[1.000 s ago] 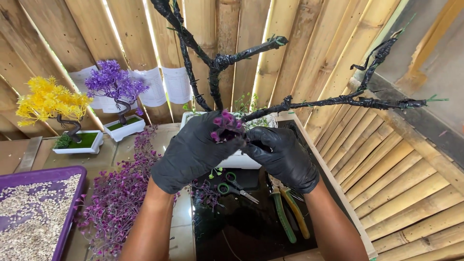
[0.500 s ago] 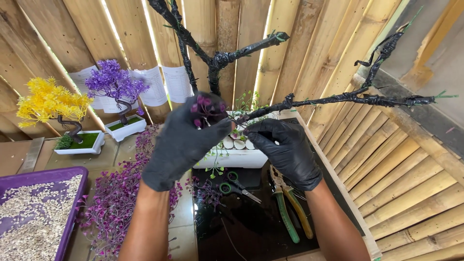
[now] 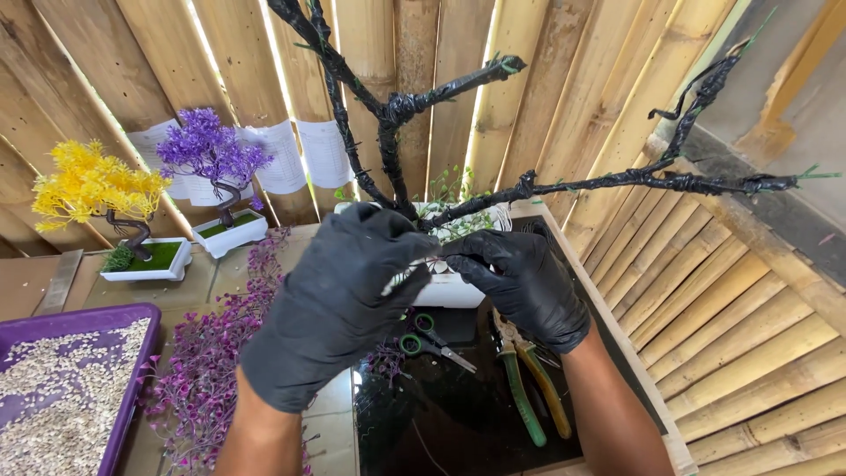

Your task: The person arranges purple artificial flowers onto a bonsai tree structure in a white rectangular pot. They use scissors to trim the flower stems and pliers to secure the stems to the branches, working methodically around the tree.

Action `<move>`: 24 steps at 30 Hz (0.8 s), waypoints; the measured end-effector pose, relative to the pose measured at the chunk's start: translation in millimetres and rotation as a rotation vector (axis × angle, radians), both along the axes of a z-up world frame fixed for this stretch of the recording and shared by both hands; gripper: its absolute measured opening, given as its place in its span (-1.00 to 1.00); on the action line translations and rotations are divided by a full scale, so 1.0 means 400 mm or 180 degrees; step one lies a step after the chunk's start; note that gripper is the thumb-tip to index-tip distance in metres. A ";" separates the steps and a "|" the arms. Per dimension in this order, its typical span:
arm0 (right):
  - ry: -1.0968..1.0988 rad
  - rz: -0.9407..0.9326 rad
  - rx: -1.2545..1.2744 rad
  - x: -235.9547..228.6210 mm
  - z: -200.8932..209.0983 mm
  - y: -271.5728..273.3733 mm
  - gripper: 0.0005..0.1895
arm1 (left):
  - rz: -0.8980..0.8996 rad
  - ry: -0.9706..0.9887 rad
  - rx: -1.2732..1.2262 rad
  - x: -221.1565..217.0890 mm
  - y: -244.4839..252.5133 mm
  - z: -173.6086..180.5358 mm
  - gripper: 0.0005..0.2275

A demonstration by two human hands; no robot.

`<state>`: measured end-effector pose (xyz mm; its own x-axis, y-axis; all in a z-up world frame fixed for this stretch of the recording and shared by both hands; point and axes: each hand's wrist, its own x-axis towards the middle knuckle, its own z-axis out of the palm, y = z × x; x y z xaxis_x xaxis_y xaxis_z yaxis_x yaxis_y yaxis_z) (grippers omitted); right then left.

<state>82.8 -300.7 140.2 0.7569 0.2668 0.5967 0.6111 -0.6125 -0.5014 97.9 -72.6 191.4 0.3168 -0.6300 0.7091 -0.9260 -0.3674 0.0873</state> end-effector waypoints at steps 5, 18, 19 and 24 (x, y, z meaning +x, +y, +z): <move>-0.0142 0.0067 0.0021 0.009 -0.019 -0.006 -0.83 | 0.0549 -0.0273 0.0527 0.021 -0.028 -0.081 -0.78; 0.0343 -0.0069 0.0837 -0.017 0.025 0.001 -0.86 | 0.0650 -0.0193 -0.0248 0.071 -0.054 -0.169 -0.76; 0.0351 -0.0072 0.0844 -0.012 0.032 -0.018 -0.86 | 0.0649 -0.0186 -0.0240 0.101 -0.051 -0.194 -0.76; 0.0743 -0.0541 0.0046 0.007 0.044 -0.091 -0.87 | 0.1457 0.0394 -0.0281 0.163 -0.042 -0.222 -0.83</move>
